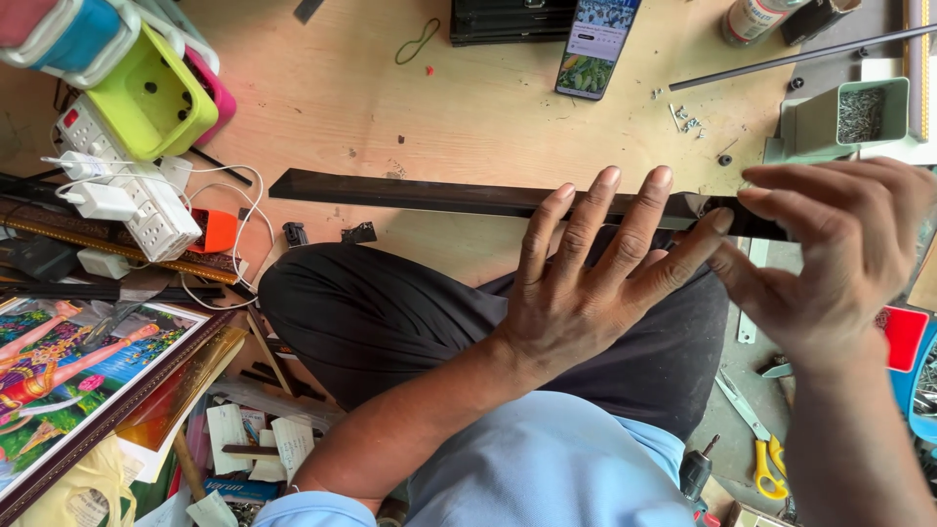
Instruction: Applying black tape to the edges of a glass or plastic panel and cleaning it with a cloth in a workshop setting.
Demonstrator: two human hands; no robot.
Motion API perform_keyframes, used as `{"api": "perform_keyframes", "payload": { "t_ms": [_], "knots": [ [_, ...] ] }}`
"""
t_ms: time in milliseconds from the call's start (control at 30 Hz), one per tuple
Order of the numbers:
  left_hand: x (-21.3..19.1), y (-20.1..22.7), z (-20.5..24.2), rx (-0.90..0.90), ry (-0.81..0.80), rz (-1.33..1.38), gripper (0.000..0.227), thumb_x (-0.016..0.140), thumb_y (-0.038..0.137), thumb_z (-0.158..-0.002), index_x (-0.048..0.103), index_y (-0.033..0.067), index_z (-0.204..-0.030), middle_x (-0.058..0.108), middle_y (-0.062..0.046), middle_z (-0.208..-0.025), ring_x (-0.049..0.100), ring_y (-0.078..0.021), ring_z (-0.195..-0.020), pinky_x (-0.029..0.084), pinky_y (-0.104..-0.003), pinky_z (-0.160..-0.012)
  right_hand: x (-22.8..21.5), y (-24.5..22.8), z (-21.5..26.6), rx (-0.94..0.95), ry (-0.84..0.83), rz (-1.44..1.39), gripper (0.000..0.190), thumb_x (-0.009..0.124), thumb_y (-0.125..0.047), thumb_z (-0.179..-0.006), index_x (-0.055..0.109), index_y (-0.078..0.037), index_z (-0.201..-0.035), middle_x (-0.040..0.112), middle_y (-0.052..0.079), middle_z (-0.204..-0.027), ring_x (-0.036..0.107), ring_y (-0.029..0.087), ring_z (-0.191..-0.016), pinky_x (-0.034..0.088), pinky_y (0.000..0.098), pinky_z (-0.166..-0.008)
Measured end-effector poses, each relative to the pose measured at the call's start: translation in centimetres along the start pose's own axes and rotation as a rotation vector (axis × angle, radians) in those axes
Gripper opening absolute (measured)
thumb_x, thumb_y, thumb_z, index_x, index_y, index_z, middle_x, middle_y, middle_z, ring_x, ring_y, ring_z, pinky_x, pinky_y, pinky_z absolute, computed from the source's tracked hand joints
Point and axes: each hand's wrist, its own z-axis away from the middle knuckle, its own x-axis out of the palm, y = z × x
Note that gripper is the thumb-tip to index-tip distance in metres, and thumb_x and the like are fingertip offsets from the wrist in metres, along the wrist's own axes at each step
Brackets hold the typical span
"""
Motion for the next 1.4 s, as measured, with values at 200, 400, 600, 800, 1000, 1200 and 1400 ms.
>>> {"api": "perform_keyframes", "payload": {
  "t_ms": [200,400,600,800,1000,1200,1400],
  "knots": [
    [-0.9,-0.6,0.2,-0.004,-0.048,0.037,0.043,0.051,0.04,-0.121,0.047,0.0282,-0.162,0.049,0.0,-0.165,0.042,-0.0232,-0.155,0.028,-0.045,-0.134,2.0,-2.8,1.3,-0.094,0.262,0.271,0.015,0.087,-0.031,-0.087,0.084,-0.024,-0.1,0.076,0.002,-0.095,0.055,0.027,-0.101,0.041,0.0469,-0.093],
    [-1.6,-7.4,1.8,-0.006,0.024,0.125,0.049,0.054,0.043,-0.12,0.053,0.0063,-0.152,0.053,-0.014,-0.154,0.049,-0.0352,-0.145,0.031,-0.053,-0.127,1.8,-3.6,1.3,-0.052,0.16,0.283,0.016,0.087,-0.026,-0.088,0.083,-0.021,-0.102,0.077,-0.002,-0.094,0.058,0.025,-0.102,0.038,0.0479,-0.092],
    [-2.2,-17.4,6.6,-0.191,0.142,-0.116,0.055,0.042,0.053,-0.112,0.06,0.012,-0.144,0.059,-0.008,-0.149,0.046,-0.0329,-0.146,0.026,-0.057,-0.128,1.2,-3.3,0.8,-0.124,0.102,0.317,0.016,0.087,-0.024,-0.088,0.084,-0.018,-0.102,0.079,0.002,-0.095,0.057,0.029,-0.102,0.039,0.0507,-0.096],
    [-4.9,-18.8,6.3,-0.363,0.194,-0.19,0.055,0.042,0.048,-0.106,0.067,0.0108,-0.138,0.064,-0.005,-0.146,0.05,-0.0335,-0.145,0.03,-0.057,-0.124,1.3,-3.7,0.6,-0.099,0.106,0.355,0.014,0.089,-0.018,-0.09,0.084,-0.018,-0.104,0.079,0.001,-0.096,0.058,0.028,-0.105,0.038,0.0512,-0.099],
    [-5.3,-17.9,6.6,-0.978,0.319,1.056,0.046,0.072,0.033,-0.105,0.067,0.0007,-0.137,0.066,-0.004,-0.109,0.058,-0.0127,-0.099,0.048,-0.026,-0.091,0.9,-4.4,0.3,-0.083,0.083,0.371,0.009,0.089,-0.017,-0.098,0.089,-0.016,-0.107,0.077,0.0,-0.102,0.058,0.026,-0.111,0.037,0.0472,-0.103],
    [-6.5,-19.8,6.3,-1.021,0.251,1.321,0.028,0.073,0.028,-0.101,0.071,0.0022,-0.11,0.064,0.003,-0.094,0.056,-0.0077,-0.089,0.049,-0.025,-0.084,-0.2,-5.6,-0.3,-0.118,0.048,0.437,0.016,0.089,-0.019,-0.097,0.085,-0.016,-0.112,0.076,-0.001,-0.103,0.057,0.026,-0.112,0.036,0.0471,-0.103],
    [-6.9,-19.9,3.9,-1.164,0.244,1.347,0.014,0.071,0.02,-0.095,0.066,0.0115,-0.086,0.061,0.006,-0.082,0.054,-0.0047,-0.076,0.049,-0.024,-0.069,0.4,-7.2,-2.9,-0.139,0.033,0.417,0.011,0.088,-0.022,-0.097,0.089,-0.018,-0.107,0.079,-0.003,-0.098,0.064,0.019,-0.112,0.032,0.048,-0.111]
  ]
}}
